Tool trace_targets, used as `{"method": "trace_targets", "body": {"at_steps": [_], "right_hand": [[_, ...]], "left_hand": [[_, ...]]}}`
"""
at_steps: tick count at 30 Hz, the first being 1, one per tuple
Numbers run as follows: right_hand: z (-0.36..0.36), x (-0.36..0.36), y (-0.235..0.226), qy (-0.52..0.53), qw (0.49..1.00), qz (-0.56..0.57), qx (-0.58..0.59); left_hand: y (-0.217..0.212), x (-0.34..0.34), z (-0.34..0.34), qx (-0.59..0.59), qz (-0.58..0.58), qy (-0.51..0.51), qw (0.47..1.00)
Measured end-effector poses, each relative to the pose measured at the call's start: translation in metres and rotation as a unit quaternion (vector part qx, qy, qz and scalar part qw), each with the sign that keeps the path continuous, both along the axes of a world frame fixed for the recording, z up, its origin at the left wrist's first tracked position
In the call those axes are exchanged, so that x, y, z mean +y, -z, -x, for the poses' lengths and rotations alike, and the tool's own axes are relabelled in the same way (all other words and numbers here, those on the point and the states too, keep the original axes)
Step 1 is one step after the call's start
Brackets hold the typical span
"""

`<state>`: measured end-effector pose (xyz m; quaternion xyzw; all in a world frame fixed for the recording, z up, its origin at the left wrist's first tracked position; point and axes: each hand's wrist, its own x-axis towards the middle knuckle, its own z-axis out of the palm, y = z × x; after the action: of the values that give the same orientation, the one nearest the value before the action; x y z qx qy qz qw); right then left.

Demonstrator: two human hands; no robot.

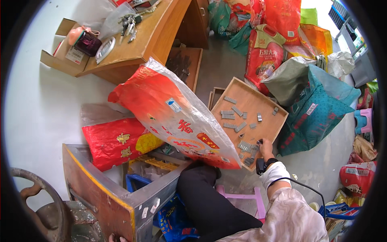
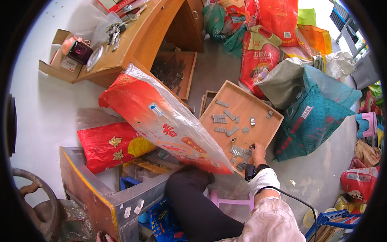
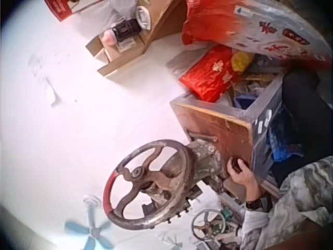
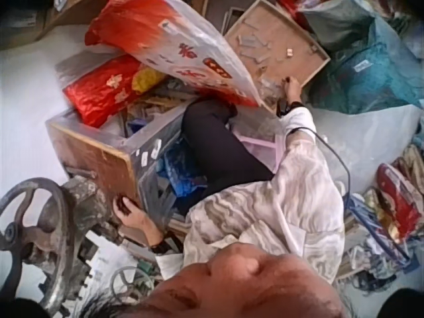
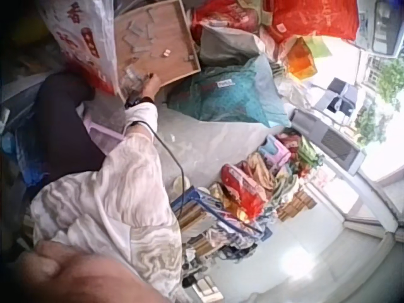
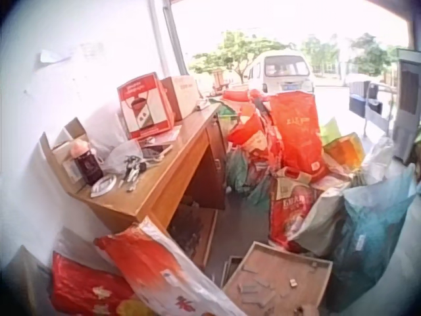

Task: Operate a manual punch press to process small metal components by placing them in the machine and rotating the drive wheel.

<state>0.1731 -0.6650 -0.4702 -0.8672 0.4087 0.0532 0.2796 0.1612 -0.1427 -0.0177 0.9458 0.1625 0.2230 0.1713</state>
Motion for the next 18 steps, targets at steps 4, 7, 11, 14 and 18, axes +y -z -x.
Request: {"method": "trace_targets", "body": {"at_steps": [4, 7, 11, 14, 18], "right_hand": [[0.004, -0.014, 0.028, -0.009, 0.999, -0.010, -0.035], [0.011, -0.029, 0.033, 0.016, 0.999, 0.029, -0.040], [0.009, -0.007, 0.002, 0.005, 0.990, 0.105, -0.098], [0.019, 0.040, -0.014, -0.121, 0.972, 0.109, -0.169], [0.045, 0.110, -0.044, -0.243, 0.939, -0.065, -0.232]], "left_hand": [[-0.002, -0.010, -0.004, 0.004, -0.059, 0.016, 0.998], [-0.001, -0.020, -0.007, 0.014, -0.095, 0.029, 0.995], [-0.002, -0.023, -0.010, -0.015, -0.027, 0.007, 0.999], [0.011, 0.004, -0.009, -0.095, 0.151, -0.074, 0.981], [-0.013, 0.000, 0.033, -0.150, 0.014, 0.023, 0.988]]}}
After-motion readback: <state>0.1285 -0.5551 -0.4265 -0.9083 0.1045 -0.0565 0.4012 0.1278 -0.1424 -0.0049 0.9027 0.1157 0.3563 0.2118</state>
